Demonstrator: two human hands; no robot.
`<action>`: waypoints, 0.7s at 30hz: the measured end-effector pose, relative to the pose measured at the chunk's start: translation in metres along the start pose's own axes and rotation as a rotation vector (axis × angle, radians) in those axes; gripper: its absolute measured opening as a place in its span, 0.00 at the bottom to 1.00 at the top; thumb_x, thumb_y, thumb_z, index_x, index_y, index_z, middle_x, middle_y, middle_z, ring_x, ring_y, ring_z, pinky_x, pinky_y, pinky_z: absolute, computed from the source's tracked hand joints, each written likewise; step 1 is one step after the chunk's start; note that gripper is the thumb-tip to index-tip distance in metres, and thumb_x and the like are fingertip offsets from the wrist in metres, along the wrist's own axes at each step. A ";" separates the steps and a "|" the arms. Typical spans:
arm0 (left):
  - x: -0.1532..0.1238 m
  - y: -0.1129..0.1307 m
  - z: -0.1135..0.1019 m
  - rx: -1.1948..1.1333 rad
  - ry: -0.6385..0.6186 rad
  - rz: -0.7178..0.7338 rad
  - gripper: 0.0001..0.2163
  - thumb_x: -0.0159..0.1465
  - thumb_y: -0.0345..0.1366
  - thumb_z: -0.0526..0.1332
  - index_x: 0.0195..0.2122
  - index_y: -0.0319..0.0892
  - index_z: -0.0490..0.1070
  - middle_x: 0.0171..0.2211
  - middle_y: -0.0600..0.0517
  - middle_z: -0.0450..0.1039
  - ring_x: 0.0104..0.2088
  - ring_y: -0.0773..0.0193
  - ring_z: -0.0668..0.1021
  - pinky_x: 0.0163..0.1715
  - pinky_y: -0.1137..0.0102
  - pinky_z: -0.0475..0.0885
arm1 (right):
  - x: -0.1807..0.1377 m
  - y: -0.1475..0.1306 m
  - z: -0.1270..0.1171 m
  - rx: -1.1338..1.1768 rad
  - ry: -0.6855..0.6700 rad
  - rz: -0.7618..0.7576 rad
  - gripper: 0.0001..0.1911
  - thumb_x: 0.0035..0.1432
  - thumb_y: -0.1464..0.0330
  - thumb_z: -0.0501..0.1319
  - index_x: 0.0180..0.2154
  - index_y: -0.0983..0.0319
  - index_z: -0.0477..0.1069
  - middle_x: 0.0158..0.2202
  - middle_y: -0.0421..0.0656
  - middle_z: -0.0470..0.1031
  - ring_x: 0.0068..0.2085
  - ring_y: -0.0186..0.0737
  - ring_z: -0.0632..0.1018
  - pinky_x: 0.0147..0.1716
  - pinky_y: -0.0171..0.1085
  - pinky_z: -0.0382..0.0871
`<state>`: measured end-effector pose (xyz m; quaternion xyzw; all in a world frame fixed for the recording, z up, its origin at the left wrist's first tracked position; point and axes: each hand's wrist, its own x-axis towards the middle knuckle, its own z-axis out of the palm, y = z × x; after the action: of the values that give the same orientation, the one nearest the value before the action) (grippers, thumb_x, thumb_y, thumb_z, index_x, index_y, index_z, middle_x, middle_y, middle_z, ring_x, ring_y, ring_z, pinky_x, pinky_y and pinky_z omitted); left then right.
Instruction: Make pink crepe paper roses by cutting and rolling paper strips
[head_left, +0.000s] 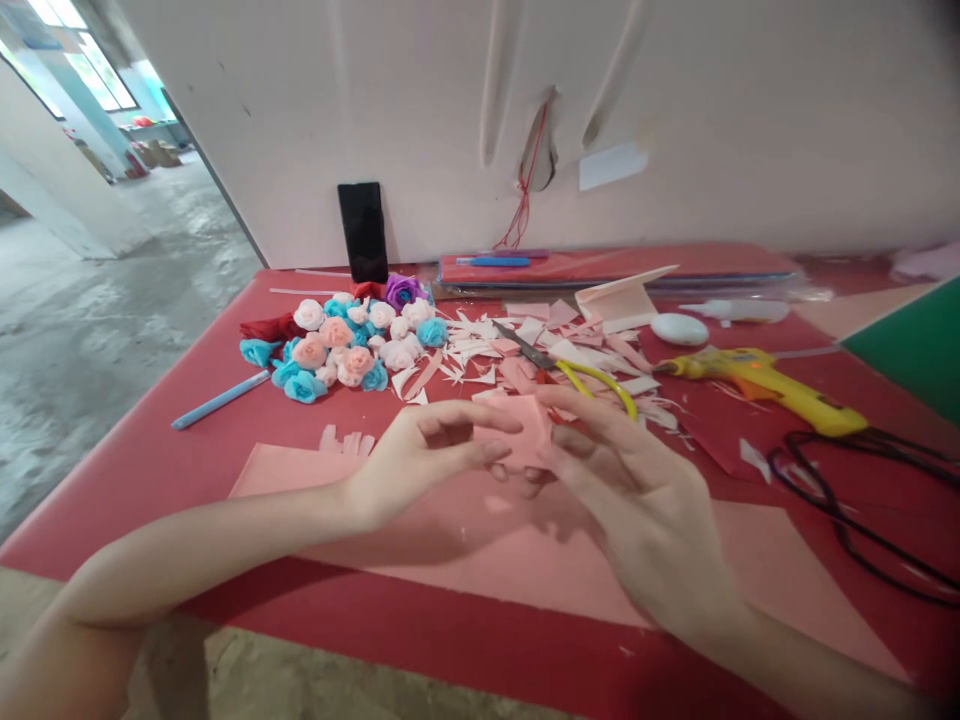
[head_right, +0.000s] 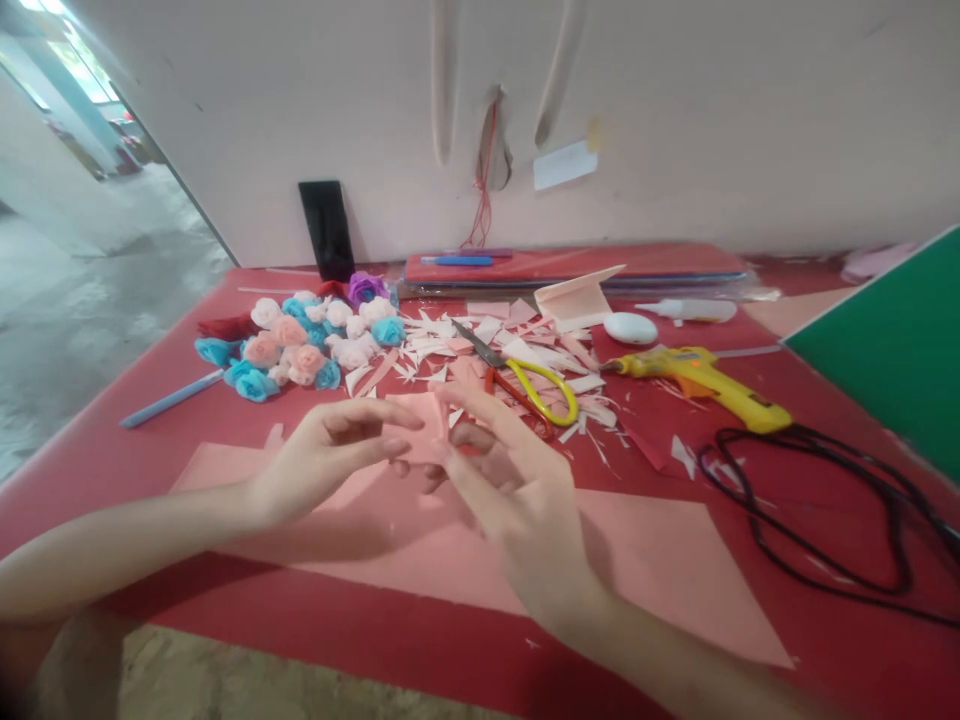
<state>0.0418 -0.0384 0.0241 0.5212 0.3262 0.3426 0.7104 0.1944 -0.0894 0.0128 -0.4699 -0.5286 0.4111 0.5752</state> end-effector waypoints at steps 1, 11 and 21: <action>0.001 -0.001 0.000 -0.062 0.024 -0.043 0.05 0.52 0.25 0.62 0.30 0.38 0.73 0.24 0.56 0.73 0.24 0.72 0.76 0.32 0.75 0.72 | 0.001 0.001 0.000 0.057 0.006 0.031 0.14 0.54 0.72 0.59 0.43 0.53 0.67 0.35 0.37 0.72 0.28 0.29 0.75 0.23 0.23 0.74; 0.004 -0.002 -0.002 -0.158 0.080 -0.107 0.06 0.49 0.26 0.64 0.29 0.37 0.73 0.23 0.56 0.73 0.23 0.73 0.75 0.31 0.74 0.71 | 0.008 0.004 0.000 0.200 -0.035 0.263 0.10 0.55 0.60 0.57 0.37 0.58 0.62 0.24 0.36 0.64 0.21 0.28 0.68 0.16 0.27 0.66; -0.002 -0.007 0.000 0.309 -0.023 0.034 0.09 0.53 0.29 0.60 0.36 0.40 0.73 0.36 0.50 0.76 0.30 0.68 0.76 0.32 0.73 0.71 | 0.003 0.003 0.006 -0.054 -0.180 0.352 0.12 0.56 0.61 0.56 0.32 0.61 0.56 0.16 0.33 0.64 0.13 0.26 0.63 0.09 0.26 0.56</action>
<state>0.0418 -0.0415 0.0175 0.6335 0.3580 0.2944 0.6196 0.1889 -0.0854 0.0104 -0.5316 -0.4984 0.5312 0.4321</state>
